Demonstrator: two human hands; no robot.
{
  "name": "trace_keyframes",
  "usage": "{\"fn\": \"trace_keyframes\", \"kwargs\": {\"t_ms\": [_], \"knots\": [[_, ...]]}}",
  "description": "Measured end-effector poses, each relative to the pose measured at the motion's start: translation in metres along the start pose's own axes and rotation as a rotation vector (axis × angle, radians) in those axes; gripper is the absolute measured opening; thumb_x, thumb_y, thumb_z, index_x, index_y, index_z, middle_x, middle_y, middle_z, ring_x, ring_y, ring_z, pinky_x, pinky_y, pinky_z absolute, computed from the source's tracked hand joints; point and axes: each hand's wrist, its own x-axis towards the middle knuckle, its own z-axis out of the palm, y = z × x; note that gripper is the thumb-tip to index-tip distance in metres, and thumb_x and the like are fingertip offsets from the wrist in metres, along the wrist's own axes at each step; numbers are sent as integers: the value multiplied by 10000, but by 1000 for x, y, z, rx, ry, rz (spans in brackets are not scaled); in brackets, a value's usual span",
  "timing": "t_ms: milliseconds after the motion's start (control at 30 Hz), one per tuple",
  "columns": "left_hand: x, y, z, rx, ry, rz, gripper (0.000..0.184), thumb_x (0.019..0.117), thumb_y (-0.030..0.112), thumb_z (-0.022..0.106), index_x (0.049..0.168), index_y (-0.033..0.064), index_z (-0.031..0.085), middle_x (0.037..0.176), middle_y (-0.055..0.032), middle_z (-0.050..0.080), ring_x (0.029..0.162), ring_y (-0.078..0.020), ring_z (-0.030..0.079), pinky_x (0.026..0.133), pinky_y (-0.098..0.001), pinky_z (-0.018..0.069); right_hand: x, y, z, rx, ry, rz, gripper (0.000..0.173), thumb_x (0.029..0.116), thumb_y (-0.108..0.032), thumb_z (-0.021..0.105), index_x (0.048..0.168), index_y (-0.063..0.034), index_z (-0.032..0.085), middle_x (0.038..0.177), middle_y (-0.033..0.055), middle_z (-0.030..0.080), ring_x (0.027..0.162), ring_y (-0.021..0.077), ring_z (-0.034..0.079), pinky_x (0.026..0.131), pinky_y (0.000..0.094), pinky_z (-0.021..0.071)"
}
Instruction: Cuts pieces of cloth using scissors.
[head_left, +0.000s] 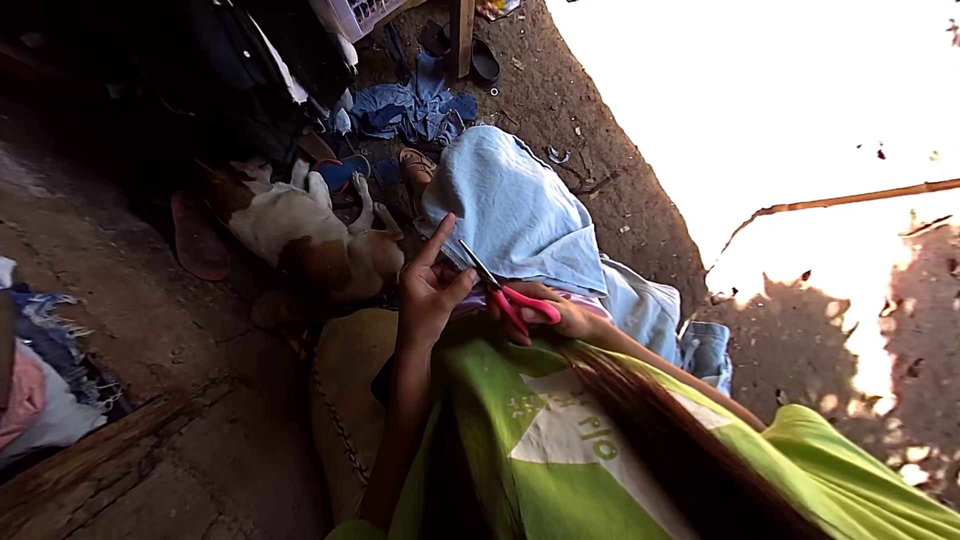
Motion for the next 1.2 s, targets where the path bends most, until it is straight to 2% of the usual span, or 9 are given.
{"fn": "trace_keyframes", "kwargs": {"t_ms": [100, 333, 500, 700, 800, 933, 1000, 1067, 1200], "knots": [[-1, -1, 0, -5, -11, 1, 804, 793, -174, 639, 1533, 76, 452, 1057, 23, 739, 708, -12, 672, 698, -184, 586, -4, 1, 0, 17, -1, -17, 465, 978, -590, 568, 1063, -136, 626, 721, -136, 626, 608, -40, 586, 579, 148, 488], [-2, 2, 2, 38, -3, -18, 805, 790, -175, 640, 1531, 87, 463, 1085, 11, 729, 665, -5, 647, 665, -177, 578, -1, -4, 1, -12, 9, 12, 447, 984, -568, 570, 1054, -131, 630, 697, -147, 609, 584, -43, 572, 562, 149, 483], [-2, 1, -1, 38, -3, 3, 817, 788, -172, 638, 1537, 101, 460, 1117, 11, 723, 671, -4, 650, 661, -170, 574, -2, -1, 1, 24, 10, -38, 356, 1010, -485, 582, 1018, -134, 643, 689, -158, 596, 561, -73, 546, 517, 114, 450], [-3, 0, -1, 36, -7, 4, 818, 787, -168, 644, 1536, 110, 466, 1124, -4, 717, 663, -14, 645, 648, -179, 573, -1, -4, 4, -26, 21, 9, 348, 1006, -475, 587, 1041, -132, 629, 702, -165, 600, 589, -63, 561, 558, 131, 473], [-3, 1, -1, 27, -15, 11, 815, 794, -172, 639, 1539, 104, 458, 1164, -14, 708, 694, -19, 657, 671, -185, 581, 0, -3, 4, -13, 39, -17, 334, 1004, -464, 596, 1019, -133, 636, 699, -162, 599, 567, -70, 550, 529, 117, 461], [-4, 4, 1, 39, -16, -1, 814, 793, -163, 649, 1536, 113, 466, 1084, -11, 724, 661, -22, 649, 653, -179, 575, -3, -4, 4, -9, 15, -28, 293, 1013, -420, 602, 1026, -129, 633, 715, -164, 591, 581, -76, 540, 535, 113, 454], [-5, 5, 3, 42, -18, -10, 822, 788, -156, 653, 1538, 124, 466, 1023, -10, 731, 644, -21, 646, 640, -182, 577, -2, -5, 5, -27, 24, 4, 348, 996, -476, 605, 1047, -133, 629, 710, -164, 607, 596, -61, 569, 563, 131, 481], [-5, 4, 4, 43, -24, -18, 822, 792, -154, 658, 1540, 127, 460, 1033, -9, 725, 642, -18, 639, 639, -179, 573, 1, -6, 4, -28, 20, 13, 422, 982, -551, 589, 1051, -137, 624, 707, -156, 619, 604, -47, 590, 582, 147, 502], [-4, 6, 1, 43, -21, -26, 825, 795, -161, 652, 1544, 124, 454, 1000, -6, 732, 647, -20, 643, 642, -178, 572, 0, -6, 4, -24, 33, -11, 300, 1006, -439, 608, 1009, -141, 636, 700, -162, 593, 563, -67, 545, 521, 123, 462]]}}
